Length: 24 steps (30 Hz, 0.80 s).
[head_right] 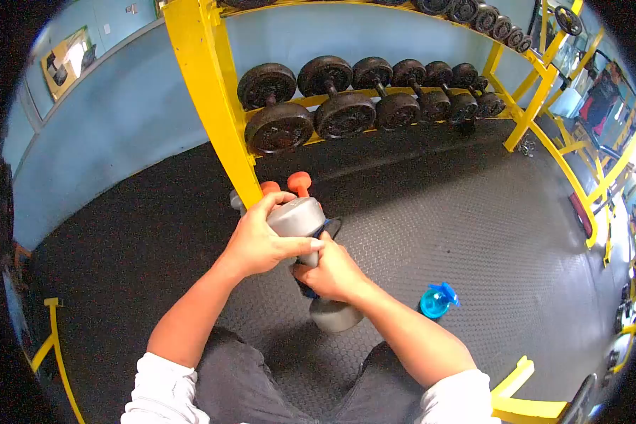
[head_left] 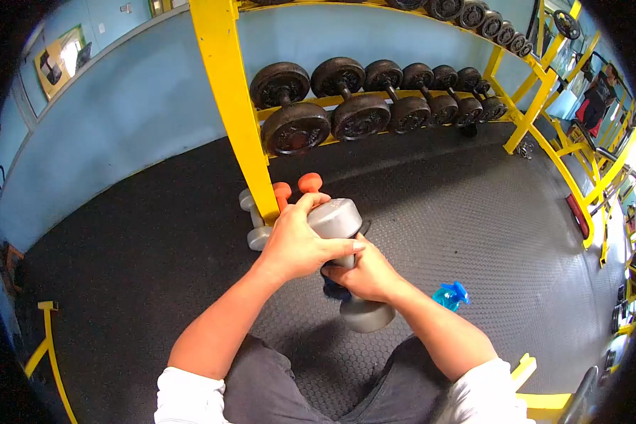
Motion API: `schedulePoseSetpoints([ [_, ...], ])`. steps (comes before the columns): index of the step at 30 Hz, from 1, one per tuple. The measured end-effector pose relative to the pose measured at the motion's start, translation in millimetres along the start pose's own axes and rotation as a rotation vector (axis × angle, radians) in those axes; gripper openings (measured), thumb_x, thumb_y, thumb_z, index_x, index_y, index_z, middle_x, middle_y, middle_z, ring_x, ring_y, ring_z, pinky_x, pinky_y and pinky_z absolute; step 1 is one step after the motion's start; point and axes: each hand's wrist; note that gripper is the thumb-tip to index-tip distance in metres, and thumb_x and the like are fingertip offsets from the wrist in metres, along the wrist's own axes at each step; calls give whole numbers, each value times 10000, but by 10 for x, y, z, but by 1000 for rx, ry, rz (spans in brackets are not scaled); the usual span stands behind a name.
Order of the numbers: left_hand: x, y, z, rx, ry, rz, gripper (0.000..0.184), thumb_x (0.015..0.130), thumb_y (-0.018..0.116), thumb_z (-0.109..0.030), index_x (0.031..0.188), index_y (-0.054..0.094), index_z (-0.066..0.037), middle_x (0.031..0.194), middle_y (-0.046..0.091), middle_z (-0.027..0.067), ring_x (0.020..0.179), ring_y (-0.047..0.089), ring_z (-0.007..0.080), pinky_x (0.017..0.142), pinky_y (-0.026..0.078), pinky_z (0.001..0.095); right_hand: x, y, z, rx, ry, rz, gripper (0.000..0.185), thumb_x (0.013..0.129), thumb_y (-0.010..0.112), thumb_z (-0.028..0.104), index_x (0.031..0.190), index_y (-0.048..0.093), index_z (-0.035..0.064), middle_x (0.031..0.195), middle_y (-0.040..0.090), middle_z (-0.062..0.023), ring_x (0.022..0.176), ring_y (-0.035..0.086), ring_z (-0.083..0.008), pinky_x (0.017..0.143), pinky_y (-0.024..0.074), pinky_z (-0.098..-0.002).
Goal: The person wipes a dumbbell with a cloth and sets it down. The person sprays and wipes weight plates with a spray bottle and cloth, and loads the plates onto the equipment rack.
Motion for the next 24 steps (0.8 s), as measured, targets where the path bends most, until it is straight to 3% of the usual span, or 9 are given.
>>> schedulePoseSetpoints([
  [3,-54,-27,-111,455,-81,-139,841,584,873,-274,1288,462,-70,1115,569,135,1003,575,186,896,458,326,-103,10,205,-73,35,-30,555,727,697,180,1177,478,-60,1082,610,-247,1048,596,-381,876,480,-410],
  [5,-63,-205,-62,108,28,81,958,549,893,-306,1349,402,-117,1130,536,152,1014,562,206,902,453,344,-90,35,87,-23,25,-79,541,720,714,176,1161,502,-53,1057,628,-208,1005,624,-316,868,482,-386],
  [6,-12,-336,62,-89,94,216,1057,554,886,-373,1386,328,-34,1201,536,191,1092,564,287,943,446,370,-119,-40,151,148,16,20,549,719,723,184,1167,504,-44,1048,626,-172,980,617,-268,865,477,-364],
  [7,38,-383,171,-293,179,317,1076,541,893,-348,1406,317,-70,1231,518,169,1121,543,271,980,411,373,-144,-86,204,320,7,122,556,717,731,191,1173,507,-36,1039,624,-135,954,609,-219,862,472,-342],
  [9,178,-234,400,-669,289,331,1040,560,876,-279,1412,317,-68,1211,530,136,1144,523,238,1006,386,363,-167,-61,259,475,-5,152,569,716,743,203,1183,508,-20,1032,598,-83,933,562,-158,863,451,-305],
  [12,160,-117,400,-998,68,425,809,599,785,-238,1299,439,-28,1211,543,104,1127,532,221,997,398,355,-192,-20,427,689,174,171,580,716,757,225,1176,512,-30,1029,599,-97,938,569,-171,852,454,-308],
  [17,72,-62,178,-649,-15,156,670,613,802,-265,1167,496,-46,1100,562,91,1031,546,183,928,428,334,-89,-48,283,311,181,98,449,765,746,183,1123,558,-13,1002,630,-89,921,585,-156,835,468,-317],
  [21,49,47,144,46,-58,-235,955,504,861,-518,1170,438,20,1038,561,178,995,573,259,866,469,358,-70,-84,229,171,116,61,457,756,754,188,1087,562,-62,930,662,-132,872,618,-176,780,494,-324],
  [24,33,-90,150,-77,-5,37,1067,541,876,-427,1356,332,-5,1118,518,184,1045,549,263,910,446,356,-106,-101,229,295,87,159,327,802,705,59,1097,577,-3,988,629,-45,887,578,-111,789,475,-307],
])
Point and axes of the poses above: each hand's wrist, its own x-axis towards the middle knuckle, its own y-axis out of the palm, z = x × y
